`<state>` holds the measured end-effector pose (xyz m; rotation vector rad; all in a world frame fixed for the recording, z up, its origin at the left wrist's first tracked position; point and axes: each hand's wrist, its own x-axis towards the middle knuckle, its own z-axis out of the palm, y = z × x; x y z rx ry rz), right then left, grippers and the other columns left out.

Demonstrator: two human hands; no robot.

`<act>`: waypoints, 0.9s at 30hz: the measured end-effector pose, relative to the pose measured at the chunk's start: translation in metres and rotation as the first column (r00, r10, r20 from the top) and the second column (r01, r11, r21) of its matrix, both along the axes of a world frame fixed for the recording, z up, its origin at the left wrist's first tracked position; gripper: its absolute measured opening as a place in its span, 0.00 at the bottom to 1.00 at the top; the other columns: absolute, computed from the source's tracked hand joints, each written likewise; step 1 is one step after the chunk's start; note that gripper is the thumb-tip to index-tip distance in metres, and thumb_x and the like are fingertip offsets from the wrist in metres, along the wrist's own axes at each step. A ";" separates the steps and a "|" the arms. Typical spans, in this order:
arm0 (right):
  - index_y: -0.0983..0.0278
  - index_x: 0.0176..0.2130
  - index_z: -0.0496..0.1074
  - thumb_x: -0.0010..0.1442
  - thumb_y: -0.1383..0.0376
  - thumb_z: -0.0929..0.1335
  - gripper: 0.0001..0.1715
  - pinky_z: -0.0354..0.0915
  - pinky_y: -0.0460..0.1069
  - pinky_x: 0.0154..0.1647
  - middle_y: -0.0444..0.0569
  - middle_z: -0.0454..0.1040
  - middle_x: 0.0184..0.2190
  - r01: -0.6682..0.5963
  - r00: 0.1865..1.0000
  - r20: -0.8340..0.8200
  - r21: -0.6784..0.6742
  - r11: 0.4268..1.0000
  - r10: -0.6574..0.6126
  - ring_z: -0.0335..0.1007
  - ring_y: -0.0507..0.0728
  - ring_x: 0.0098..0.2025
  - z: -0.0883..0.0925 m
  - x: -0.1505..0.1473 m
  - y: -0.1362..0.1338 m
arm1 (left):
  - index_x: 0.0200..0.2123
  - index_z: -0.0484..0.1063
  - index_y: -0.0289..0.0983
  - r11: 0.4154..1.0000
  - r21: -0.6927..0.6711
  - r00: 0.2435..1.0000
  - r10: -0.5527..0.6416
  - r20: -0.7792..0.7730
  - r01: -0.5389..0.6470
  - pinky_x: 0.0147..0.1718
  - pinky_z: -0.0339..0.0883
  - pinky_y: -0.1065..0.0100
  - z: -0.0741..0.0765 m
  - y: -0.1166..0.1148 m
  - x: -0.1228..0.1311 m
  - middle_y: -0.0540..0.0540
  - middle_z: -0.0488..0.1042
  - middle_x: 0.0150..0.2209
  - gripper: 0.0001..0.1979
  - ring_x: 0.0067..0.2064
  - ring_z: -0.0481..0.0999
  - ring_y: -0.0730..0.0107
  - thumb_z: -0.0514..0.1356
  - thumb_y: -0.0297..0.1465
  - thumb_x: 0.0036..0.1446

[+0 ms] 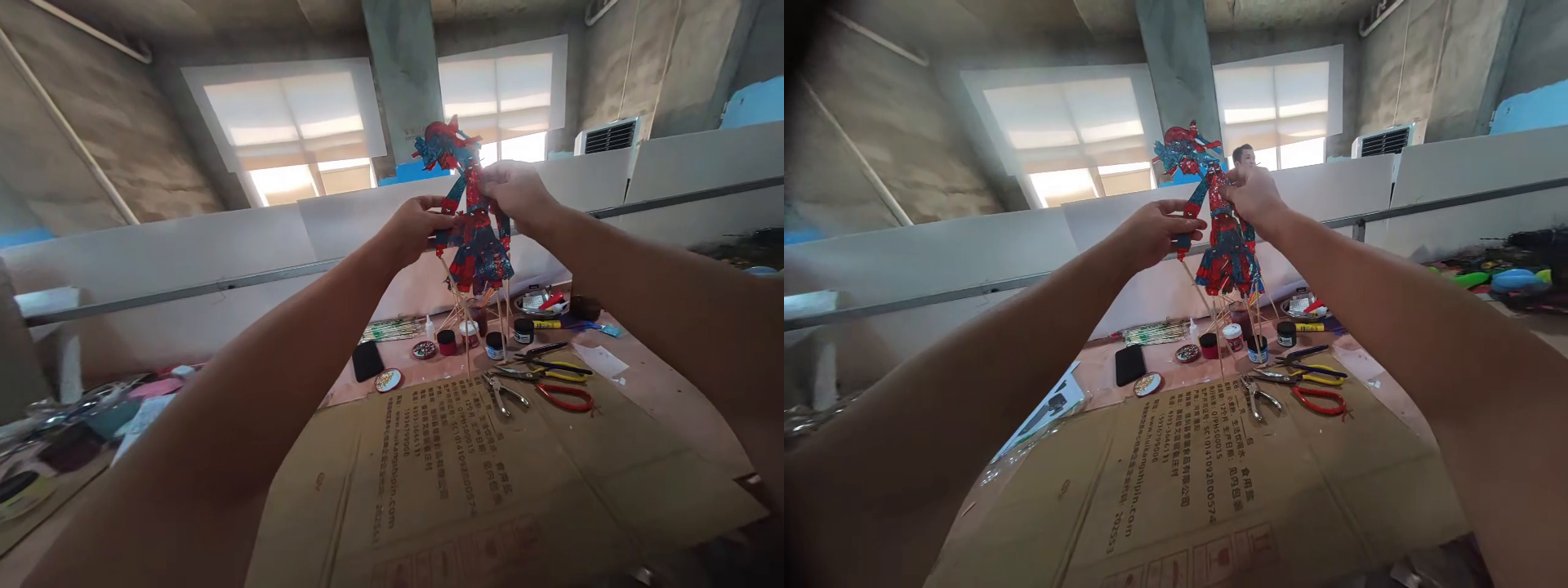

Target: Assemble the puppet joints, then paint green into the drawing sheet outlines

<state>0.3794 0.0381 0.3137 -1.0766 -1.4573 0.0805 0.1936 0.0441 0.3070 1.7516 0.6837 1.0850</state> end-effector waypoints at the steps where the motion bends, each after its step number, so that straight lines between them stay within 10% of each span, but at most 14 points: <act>1: 0.65 0.34 0.71 0.59 0.65 0.70 0.05 0.69 0.51 0.34 0.47 0.70 0.28 0.013 0.999 -0.041 -0.012 1.000 -0.013 0.68 0.52 0.30 0.002 0.006 0.003 | 0.43 0.75 0.37 1.000 -0.012 1.000 -0.006 0.004 0.006 0.38 0.69 0.64 -0.003 0.004 0.005 0.45 0.78 0.32 0.15 0.34 0.78 0.69 0.65 0.18 0.52; 13: 0.66 0.29 0.73 0.57 0.76 0.68 0.08 0.67 0.47 0.27 0.43 0.70 0.24 0.038 0.960 -0.276 -0.044 0.998 -0.048 0.65 0.48 0.24 0.004 0.061 0.038 | 0.36 0.75 0.34 0.994 -0.091 0.997 -0.070 -0.028 0.067 0.30 0.65 0.69 -0.040 0.048 0.062 0.47 0.76 0.27 0.10 0.28 0.74 0.73 0.67 0.19 0.49; 27: 0.66 0.35 0.77 0.55 0.65 0.71 0.07 0.69 0.53 0.41 0.50 0.78 0.34 0.256 0.965 -0.063 0.038 0.966 -0.253 0.73 0.56 0.38 -0.008 0.116 0.150 | 0.26 0.75 0.35 0.974 -0.134 0.980 0.169 -0.104 -0.182 0.27 0.67 0.69 -0.079 0.137 0.090 0.45 0.77 0.22 0.05 0.27 0.77 0.69 0.67 0.28 0.52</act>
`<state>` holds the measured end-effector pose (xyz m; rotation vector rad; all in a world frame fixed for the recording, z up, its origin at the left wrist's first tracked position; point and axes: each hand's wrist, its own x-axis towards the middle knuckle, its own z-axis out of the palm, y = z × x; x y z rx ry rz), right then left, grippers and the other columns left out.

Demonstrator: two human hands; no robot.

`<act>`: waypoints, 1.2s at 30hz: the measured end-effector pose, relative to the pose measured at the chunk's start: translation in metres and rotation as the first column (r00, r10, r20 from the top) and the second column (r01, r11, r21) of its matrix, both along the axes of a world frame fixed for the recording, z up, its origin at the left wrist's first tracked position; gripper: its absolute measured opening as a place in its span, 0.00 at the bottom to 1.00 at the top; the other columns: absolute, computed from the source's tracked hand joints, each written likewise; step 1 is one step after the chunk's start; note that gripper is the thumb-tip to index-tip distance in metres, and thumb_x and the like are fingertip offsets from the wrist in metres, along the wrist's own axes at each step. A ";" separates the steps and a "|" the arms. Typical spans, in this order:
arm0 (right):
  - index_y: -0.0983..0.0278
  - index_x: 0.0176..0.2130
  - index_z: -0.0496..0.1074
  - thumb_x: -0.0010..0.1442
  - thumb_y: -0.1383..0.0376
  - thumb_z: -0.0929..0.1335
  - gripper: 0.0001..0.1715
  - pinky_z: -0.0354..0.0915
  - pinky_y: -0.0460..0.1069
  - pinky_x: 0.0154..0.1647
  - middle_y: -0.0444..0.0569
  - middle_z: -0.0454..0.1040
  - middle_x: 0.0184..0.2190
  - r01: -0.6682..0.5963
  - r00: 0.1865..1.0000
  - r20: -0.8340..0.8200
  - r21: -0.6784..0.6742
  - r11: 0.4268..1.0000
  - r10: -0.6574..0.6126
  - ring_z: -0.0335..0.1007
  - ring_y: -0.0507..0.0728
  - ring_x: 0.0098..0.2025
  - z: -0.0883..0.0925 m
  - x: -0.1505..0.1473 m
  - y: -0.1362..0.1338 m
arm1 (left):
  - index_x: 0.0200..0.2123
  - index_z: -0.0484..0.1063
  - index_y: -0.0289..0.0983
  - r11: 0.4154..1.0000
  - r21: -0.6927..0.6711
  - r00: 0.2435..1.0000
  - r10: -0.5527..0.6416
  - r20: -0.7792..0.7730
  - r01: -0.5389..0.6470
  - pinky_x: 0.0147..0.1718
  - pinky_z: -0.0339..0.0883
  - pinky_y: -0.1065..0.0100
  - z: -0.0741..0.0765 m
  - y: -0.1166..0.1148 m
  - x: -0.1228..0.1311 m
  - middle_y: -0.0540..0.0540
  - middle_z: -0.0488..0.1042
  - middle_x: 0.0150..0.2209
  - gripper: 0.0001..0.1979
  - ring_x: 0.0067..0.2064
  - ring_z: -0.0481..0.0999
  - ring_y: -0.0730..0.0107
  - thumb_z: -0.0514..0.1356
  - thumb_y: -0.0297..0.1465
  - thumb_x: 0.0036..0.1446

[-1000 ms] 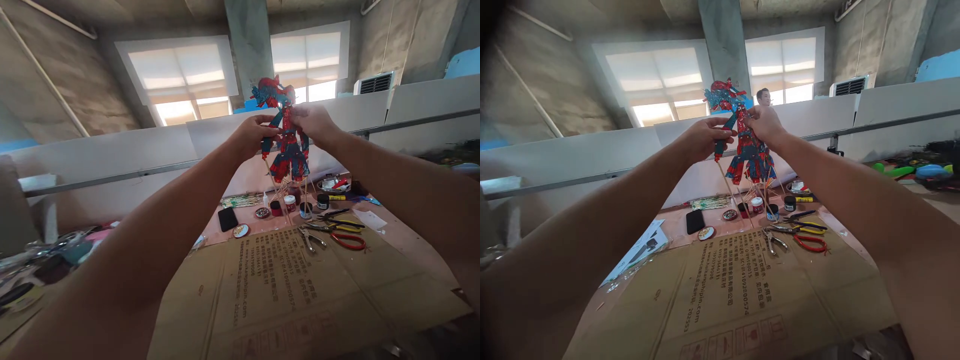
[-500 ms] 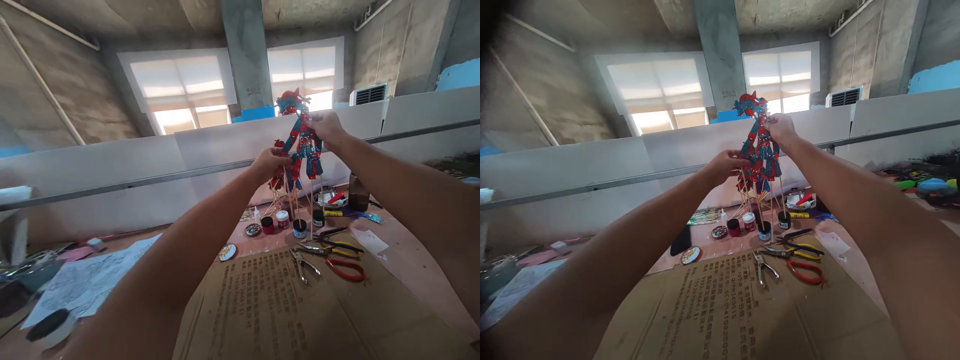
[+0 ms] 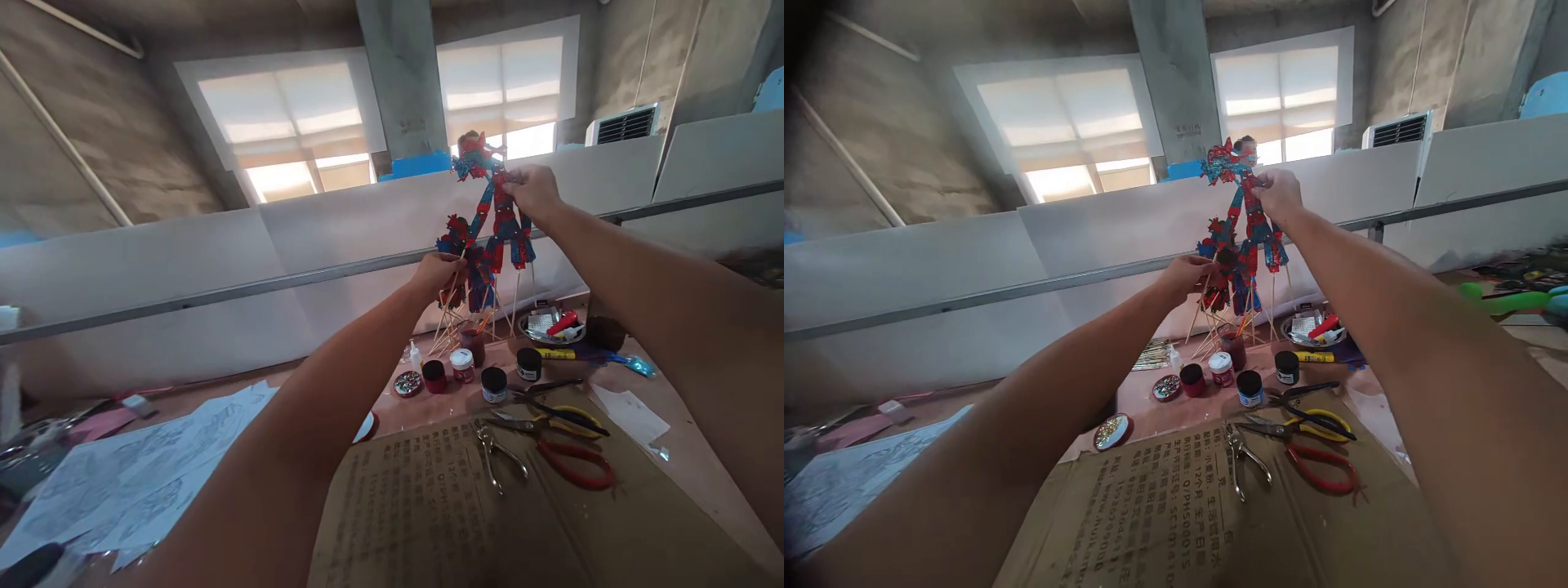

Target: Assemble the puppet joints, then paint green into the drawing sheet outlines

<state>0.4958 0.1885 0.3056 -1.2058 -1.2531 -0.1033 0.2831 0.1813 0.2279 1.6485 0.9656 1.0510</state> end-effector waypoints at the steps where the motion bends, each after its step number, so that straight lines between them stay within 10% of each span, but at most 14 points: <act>1: 0.66 0.36 0.78 0.55 0.65 0.71 0.08 0.69 0.54 0.43 0.50 0.77 0.35 0.014 1.000 0.015 -0.012 1.000 -0.014 0.73 0.57 0.39 -0.001 0.002 0.006 | 0.25 0.75 0.35 1.000 0.004 1.000 0.013 -0.005 -0.013 0.27 0.67 0.70 0.000 0.005 0.001 0.45 0.77 0.22 0.06 0.27 0.77 0.69 0.67 0.28 0.52; 20: 0.61 0.30 0.72 0.52 0.68 0.72 0.03 0.66 0.57 0.49 0.48 0.74 0.32 0.096 0.994 -0.038 -0.142 0.985 -0.103 0.70 0.59 0.40 -0.054 -0.008 0.099 | 0.21 0.73 0.35 0.973 0.102 0.966 0.218 -0.138 -0.205 0.22 0.60 0.75 -0.032 0.061 -0.016 0.47 0.76 0.21 0.11 0.21 0.70 0.77 0.62 0.24 0.55; 36: 0.63 0.32 0.72 0.51 0.73 0.69 0.06 0.65 0.54 0.46 0.50 0.76 0.35 0.131 0.991 -0.003 -0.247 0.960 -0.136 0.70 0.59 0.39 -0.093 -0.008 0.117 | 0.23 0.74 0.34 0.970 0.063 0.954 0.241 -0.179 -0.233 0.24 0.62 0.74 -0.040 0.064 -0.018 0.49 0.74 0.20 0.08 0.23 0.74 0.74 0.64 0.18 0.49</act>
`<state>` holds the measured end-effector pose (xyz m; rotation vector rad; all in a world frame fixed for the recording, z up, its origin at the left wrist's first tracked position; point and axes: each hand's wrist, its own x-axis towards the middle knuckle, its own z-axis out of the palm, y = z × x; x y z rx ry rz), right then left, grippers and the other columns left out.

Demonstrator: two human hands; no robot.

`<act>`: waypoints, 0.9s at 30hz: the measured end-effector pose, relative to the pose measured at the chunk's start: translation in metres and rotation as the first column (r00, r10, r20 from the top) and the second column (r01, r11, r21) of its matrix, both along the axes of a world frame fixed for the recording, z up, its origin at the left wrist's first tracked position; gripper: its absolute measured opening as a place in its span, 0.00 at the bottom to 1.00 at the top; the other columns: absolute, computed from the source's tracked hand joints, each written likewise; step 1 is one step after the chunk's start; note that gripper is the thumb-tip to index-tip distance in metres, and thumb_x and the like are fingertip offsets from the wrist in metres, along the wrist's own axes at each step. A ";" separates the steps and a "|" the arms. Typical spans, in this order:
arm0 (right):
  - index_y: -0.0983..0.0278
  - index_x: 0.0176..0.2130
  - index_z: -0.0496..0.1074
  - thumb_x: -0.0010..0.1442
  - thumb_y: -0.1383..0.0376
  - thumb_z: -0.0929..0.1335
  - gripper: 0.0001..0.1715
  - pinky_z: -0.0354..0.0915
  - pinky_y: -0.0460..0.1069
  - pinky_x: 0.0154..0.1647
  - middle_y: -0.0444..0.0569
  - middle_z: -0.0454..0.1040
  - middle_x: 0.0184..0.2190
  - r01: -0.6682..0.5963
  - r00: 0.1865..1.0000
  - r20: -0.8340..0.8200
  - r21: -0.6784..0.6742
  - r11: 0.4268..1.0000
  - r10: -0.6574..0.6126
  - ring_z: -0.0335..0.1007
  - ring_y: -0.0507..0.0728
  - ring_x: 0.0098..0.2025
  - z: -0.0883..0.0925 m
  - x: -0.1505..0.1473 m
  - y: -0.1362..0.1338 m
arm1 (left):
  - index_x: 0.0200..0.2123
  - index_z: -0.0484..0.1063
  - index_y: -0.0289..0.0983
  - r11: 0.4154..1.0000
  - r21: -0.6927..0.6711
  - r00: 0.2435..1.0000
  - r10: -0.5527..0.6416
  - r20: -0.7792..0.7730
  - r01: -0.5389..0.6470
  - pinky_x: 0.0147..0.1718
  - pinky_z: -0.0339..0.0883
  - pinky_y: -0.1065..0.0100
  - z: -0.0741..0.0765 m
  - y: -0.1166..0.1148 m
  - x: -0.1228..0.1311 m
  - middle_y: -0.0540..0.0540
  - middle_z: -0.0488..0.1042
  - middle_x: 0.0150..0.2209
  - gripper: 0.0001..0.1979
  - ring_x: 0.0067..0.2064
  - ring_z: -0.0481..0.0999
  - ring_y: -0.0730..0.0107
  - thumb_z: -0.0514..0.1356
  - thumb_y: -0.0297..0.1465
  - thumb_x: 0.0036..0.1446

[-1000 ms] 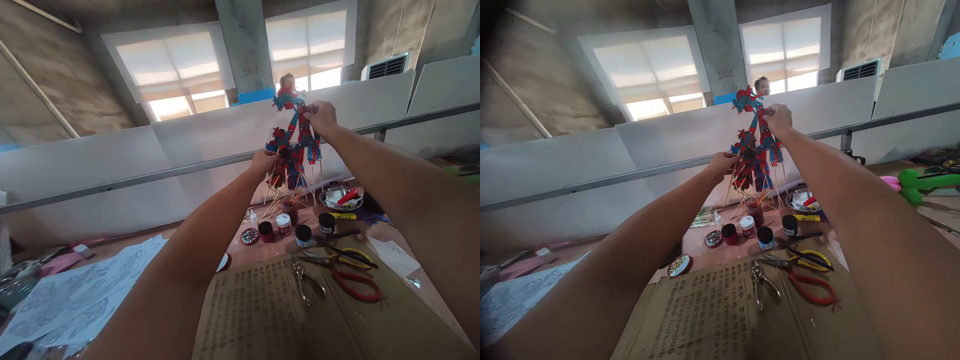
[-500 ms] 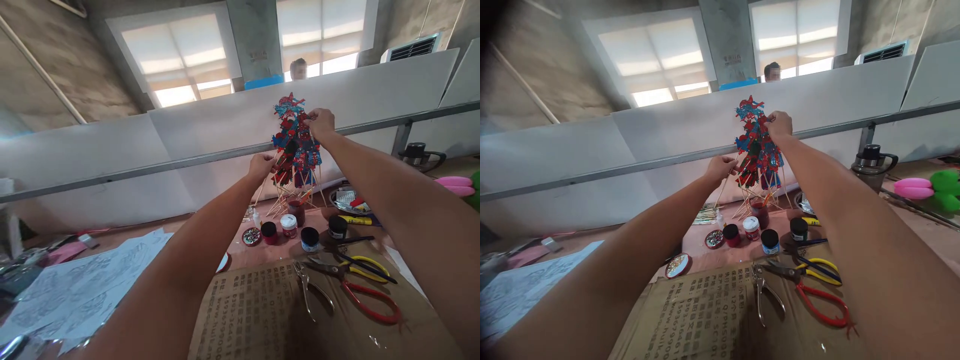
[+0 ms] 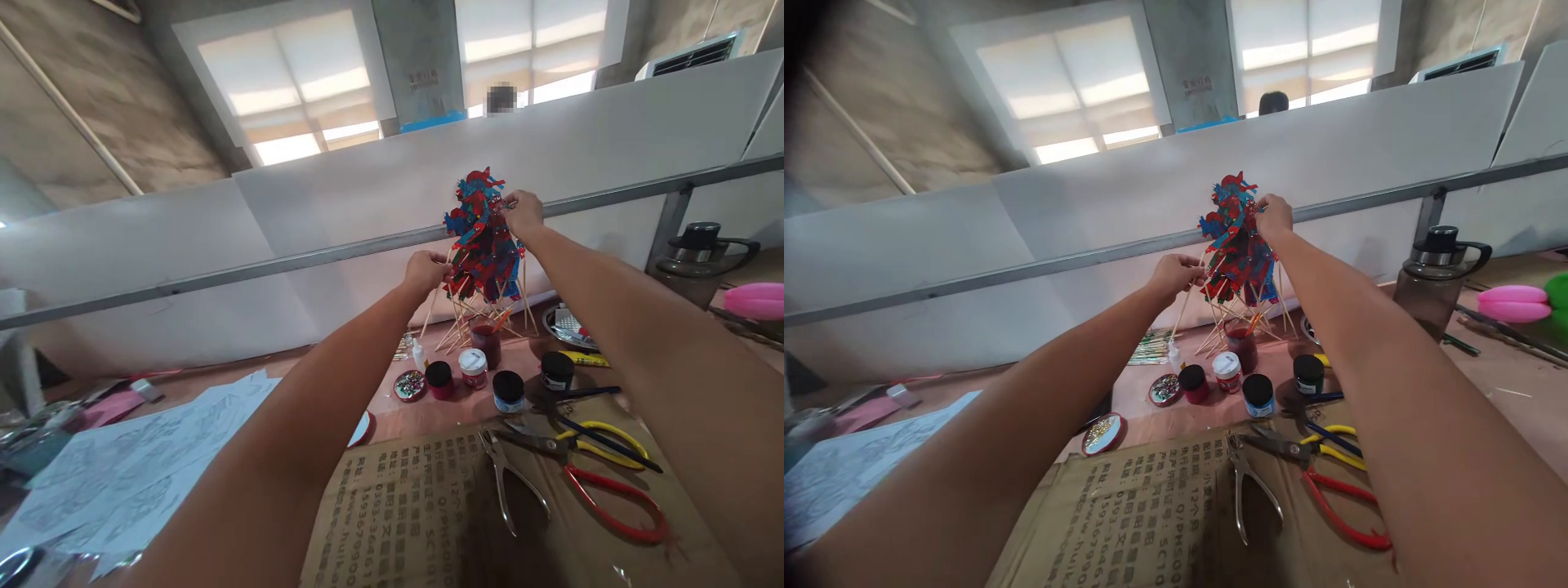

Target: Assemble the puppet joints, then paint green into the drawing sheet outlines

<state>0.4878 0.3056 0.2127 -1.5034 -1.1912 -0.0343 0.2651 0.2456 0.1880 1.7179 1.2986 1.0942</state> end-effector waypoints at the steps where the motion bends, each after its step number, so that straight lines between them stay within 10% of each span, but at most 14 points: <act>1: 0.63 0.32 0.72 0.51 0.73 0.69 0.07 0.65 0.54 0.45 0.49 0.76 0.35 -0.007 1.000 0.006 0.001 1.000 0.007 0.69 0.58 0.38 -0.002 -0.001 0.001 | 0.23 0.73 0.34 1.000 -0.001 1.000 0.012 -0.002 -0.012 0.24 0.63 0.74 -0.002 0.001 -0.001 0.49 0.74 0.19 0.08 0.23 0.75 0.74 0.64 0.18 0.49; 27: 0.62 0.32 0.71 0.52 0.71 0.69 0.05 0.65 0.57 0.49 0.50 0.75 0.37 0.029 0.999 0.027 -0.039 0.999 -0.028 0.69 0.60 0.42 -0.018 -0.017 -0.001 | 0.31 0.74 0.33 0.994 -0.034 0.994 0.098 -0.049 -0.100 0.23 0.65 0.74 -0.026 0.029 -0.006 0.48 0.74 0.18 0.09 0.25 0.78 0.70 0.69 0.21 0.46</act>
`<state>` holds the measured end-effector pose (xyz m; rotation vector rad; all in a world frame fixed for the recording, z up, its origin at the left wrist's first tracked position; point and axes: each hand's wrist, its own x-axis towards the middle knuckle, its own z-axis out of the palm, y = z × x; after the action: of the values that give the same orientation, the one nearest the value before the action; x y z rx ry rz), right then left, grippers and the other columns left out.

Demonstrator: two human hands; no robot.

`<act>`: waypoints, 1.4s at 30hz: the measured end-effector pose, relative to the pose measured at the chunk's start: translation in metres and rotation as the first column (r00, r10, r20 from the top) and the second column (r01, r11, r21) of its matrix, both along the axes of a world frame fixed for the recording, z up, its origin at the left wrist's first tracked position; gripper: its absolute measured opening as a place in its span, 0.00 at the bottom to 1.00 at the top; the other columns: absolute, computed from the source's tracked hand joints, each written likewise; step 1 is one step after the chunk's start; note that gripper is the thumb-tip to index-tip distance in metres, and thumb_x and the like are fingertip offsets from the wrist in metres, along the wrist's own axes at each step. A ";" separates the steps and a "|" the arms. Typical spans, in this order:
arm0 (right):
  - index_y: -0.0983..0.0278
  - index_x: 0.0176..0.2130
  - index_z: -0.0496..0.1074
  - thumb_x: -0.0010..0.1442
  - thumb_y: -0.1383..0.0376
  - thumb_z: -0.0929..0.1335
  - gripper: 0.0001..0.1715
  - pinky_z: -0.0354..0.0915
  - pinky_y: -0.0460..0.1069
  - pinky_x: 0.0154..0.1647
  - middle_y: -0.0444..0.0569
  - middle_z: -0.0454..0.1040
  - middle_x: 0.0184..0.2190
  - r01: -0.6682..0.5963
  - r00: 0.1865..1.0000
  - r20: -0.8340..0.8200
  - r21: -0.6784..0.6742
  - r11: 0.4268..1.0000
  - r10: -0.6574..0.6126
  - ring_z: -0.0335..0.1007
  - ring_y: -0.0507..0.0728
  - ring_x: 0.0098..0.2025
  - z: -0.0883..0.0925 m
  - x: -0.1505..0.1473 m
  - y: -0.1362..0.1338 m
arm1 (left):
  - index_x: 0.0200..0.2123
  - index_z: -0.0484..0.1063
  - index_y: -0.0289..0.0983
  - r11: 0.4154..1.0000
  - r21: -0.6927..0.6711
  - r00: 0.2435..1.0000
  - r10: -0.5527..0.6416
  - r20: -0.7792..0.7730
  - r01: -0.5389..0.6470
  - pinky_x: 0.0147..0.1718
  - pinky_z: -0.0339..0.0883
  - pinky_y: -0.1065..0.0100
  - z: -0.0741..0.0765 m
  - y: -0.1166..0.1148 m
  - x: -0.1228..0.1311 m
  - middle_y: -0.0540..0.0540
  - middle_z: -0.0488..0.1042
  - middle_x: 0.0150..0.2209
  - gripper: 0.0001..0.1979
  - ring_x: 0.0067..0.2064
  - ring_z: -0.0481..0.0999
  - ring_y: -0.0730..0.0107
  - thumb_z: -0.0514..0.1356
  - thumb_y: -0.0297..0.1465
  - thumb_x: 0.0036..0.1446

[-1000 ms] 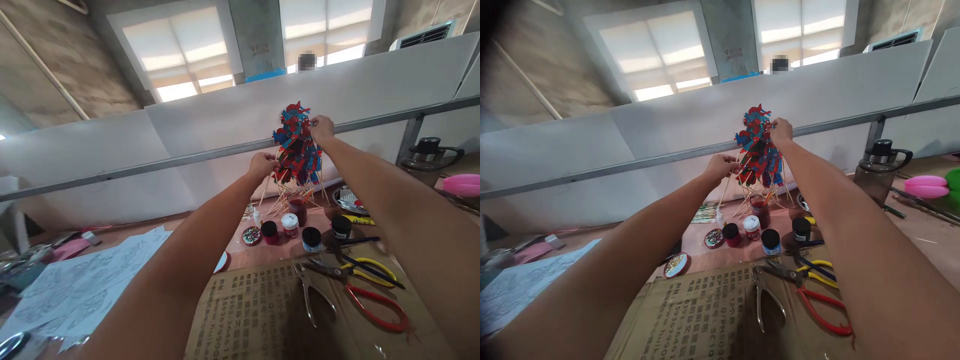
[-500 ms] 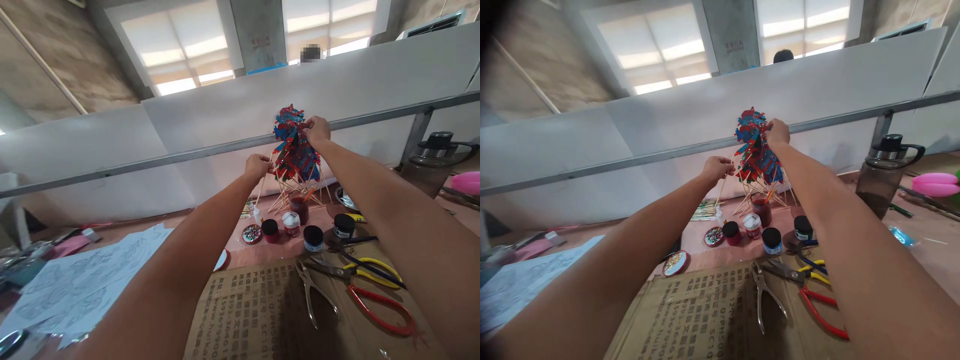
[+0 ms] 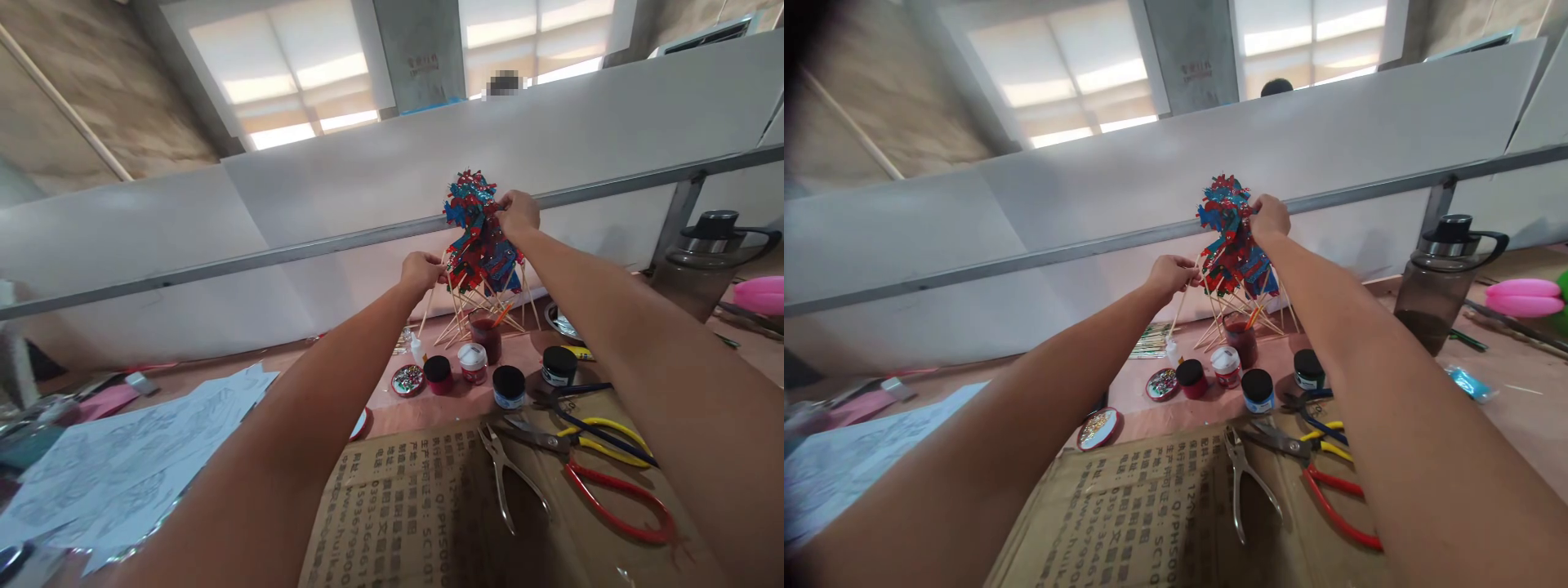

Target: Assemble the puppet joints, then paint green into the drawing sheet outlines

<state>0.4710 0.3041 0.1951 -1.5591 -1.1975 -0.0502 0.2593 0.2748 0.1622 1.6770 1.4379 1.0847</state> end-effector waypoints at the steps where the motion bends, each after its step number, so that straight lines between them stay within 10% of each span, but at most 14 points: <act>1: 0.62 0.33 0.72 0.52 0.71 0.69 0.06 0.65 0.57 0.50 0.51 0.75 0.38 0.003 1.000 -0.001 0.006 1.000 -0.003 0.69 0.60 0.42 0.000 -0.001 0.000 | 0.32 0.74 0.33 1.000 -0.002 1.000 0.006 -0.005 -0.006 0.23 0.64 0.75 -0.001 0.001 -0.001 0.48 0.74 0.19 0.08 0.24 0.77 0.70 0.68 0.20 0.47; 18: 0.66 0.45 0.72 0.54 0.67 0.70 0.17 0.65 0.58 0.52 0.56 0.75 0.45 -0.026 0.997 0.071 -0.088 0.996 0.033 0.70 0.62 0.49 -0.023 0.007 0.005 | 0.28 0.75 0.32 0.995 -0.103 0.978 -0.009 -0.207 -0.013 0.22 0.63 0.72 -0.023 0.005 -0.003 0.46 0.74 0.18 0.05 0.22 0.75 0.69 0.68 0.21 0.46; 29: 0.63 0.51 0.63 0.53 0.64 0.71 0.27 0.58 0.67 0.54 0.61 0.63 0.54 0.177 0.984 0.033 -0.136 0.975 -0.174 0.54 0.71 0.59 -0.031 0.001 -0.031 | 0.26 0.77 0.34 1.000 -0.003 0.972 -0.031 -0.234 0.031 0.27 0.67 0.69 -0.033 -0.010 -0.002 0.46 0.76 0.22 0.04 0.26 0.76 0.67 0.69 0.26 0.45; 36: 0.61 0.46 0.62 0.52 0.67 0.67 0.20 0.59 0.65 0.52 0.57 0.67 0.48 0.129 0.992 0.013 -0.031 0.991 -0.128 0.58 0.66 0.53 -0.053 0.009 -0.086 | 0.36 0.80 0.36 0.989 0.143 0.985 -0.016 -0.174 0.041 0.37 0.71 0.66 -0.029 -0.053 -0.028 0.43 0.82 0.33 0.09 0.37 0.79 0.63 0.64 0.27 0.50; 42: 0.62 0.40 0.63 0.50 0.67 0.67 0.15 0.61 0.58 0.50 0.52 0.70 0.39 -0.037 0.999 0.034 -0.015 0.999 0.037 0.65 0.61 0.44 -0.073 -0.003 -0.157 | 0.39 0.80 0.37 0.965 0.230 0.984 -0.097 -0.148 0.129 0.41 0.71 0.66 -0.039 -0.135 -0.061 0.44 0.82 0.37 0.12 0.38 0.79 0.64 0.60 0.26 0.52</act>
<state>0.4680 0.1468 0.1220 -1.5540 -1.2555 -0.0437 0.1984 0.1402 0.1228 2.0123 1.3158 1.1343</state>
